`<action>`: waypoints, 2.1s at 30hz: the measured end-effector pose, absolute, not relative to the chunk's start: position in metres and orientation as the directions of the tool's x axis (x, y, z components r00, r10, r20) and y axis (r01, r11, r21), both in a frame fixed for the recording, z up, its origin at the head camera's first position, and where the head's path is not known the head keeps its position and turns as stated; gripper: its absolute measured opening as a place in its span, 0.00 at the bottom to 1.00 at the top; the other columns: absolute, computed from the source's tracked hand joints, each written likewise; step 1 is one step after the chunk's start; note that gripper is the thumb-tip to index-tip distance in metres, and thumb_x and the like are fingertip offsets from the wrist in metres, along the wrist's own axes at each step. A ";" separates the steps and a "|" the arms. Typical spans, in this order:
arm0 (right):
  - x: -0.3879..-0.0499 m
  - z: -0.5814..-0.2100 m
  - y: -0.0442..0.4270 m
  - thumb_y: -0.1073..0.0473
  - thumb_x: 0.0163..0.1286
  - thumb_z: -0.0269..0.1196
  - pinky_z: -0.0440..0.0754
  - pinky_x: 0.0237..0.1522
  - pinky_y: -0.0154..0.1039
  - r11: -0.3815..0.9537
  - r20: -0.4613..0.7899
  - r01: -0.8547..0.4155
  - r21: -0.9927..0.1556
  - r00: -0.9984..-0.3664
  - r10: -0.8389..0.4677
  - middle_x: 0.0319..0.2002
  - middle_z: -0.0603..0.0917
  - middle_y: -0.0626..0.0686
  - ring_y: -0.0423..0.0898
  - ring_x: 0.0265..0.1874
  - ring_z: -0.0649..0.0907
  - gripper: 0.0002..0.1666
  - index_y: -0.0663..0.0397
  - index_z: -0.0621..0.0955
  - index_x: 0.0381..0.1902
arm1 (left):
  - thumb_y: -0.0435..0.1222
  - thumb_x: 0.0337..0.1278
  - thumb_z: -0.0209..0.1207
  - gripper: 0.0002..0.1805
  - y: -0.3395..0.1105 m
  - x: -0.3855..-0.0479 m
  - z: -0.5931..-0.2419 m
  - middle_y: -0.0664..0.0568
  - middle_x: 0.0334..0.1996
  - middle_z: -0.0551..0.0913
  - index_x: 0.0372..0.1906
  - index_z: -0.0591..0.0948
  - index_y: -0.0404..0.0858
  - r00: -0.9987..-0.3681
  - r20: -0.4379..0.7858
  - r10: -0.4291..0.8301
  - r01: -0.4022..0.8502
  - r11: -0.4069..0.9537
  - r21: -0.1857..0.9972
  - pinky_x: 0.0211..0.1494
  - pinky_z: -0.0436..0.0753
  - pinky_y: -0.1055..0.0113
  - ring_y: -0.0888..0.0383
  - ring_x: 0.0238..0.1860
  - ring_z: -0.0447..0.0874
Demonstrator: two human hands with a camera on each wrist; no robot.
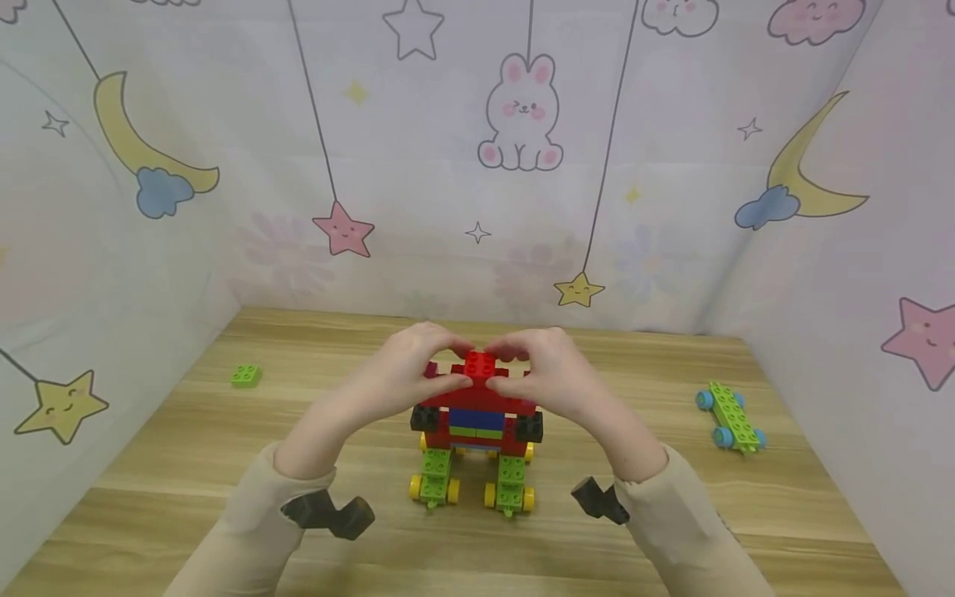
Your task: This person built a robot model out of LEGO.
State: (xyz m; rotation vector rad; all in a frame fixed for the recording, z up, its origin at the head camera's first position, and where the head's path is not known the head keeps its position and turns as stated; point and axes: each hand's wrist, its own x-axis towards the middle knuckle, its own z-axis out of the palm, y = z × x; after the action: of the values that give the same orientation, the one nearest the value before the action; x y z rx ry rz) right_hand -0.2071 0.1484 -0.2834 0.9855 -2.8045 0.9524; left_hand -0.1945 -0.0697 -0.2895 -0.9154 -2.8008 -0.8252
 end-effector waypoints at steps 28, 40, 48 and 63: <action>-0.208 -0.281 0.147 0.60 0.60 0.71 0.85 0.44 0.46 0.646 0.170 -0.547 -0.533 -0.817 -0.551 0.43 0.88 0.54 0.53 0.43 0.85 0.18 0.57 0.86 0.49 | 0.41 0.56 0.68 0.18 -0.066 -0.197 -0.285 0.50 0.45 0.88 0.50 0.85 0.38 -0.827 0.205 0.523 0.553 0.697 0.456 0.58 0.79 0.57 0.53 0.49 0.82; -0.211 -0.280 0.148 0.59 0.62 0.70 0.85 0.47 0.50 0.650 0.126 -0.532 -0.542 -0.817 -0.563 0.41 0.89 0.52 0.49 0.41 0.86 0.19 0.57 0.85 0.50 | 0.42 0.56 0.68 0.19 -0.065 -0.202 -0.283 0.50 0.45 0.88 0.51 0.85 0.38 -0.831 0.149 0.536 0.536 0.701 0.470 0.57 0.80 0.59 0.53 0.50 0.83; -0.214 -0.279 0.148 0.59 0.61 0.70 0.85 0.47 0.48 0.640 0.094 -0.513 -0.572 -0.816 -0.570 0.42 0.89 0.53 0.49 0.42 0.87 0.19 0.58 0.85 0.50 | 0.41 0.54 0.69 0.19 -0.066 -0.207 -0.282 0.51 0.44 0.88 0.50 0.86 0.39 -0.836 0.119 0.536 0.513 0.684 0.518 0.56 0.82 0.60 0.54 0.49 0.84; -0.214 -0.278 0.146 0.58 0.61 0.71 0.84 0.50 0.50 0.638 0.085 -0.512 -0.575 -0.813 -0.576 0.42 0.89 0.52 0.48 0.43 0.86 0.19 0.57 0.85 0.50 | 0.41 0.53 0.70 0.19 -0.067 -0.207 -0.281 0.51 0.44 0.88 0.50 0.86 0.39 -0.846 0.091 0.526 0.494 0.706 0.508 0.58 0.81 0.58 0.55 0.50 0.84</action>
State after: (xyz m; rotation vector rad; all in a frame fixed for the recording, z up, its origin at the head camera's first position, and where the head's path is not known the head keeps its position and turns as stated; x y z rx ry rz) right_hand -0.2138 0.1460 -0.2781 0.9798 -2.9388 0.9766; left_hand -0.2071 -0.0671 -0.2808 -0.8850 -2.9568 -0.8531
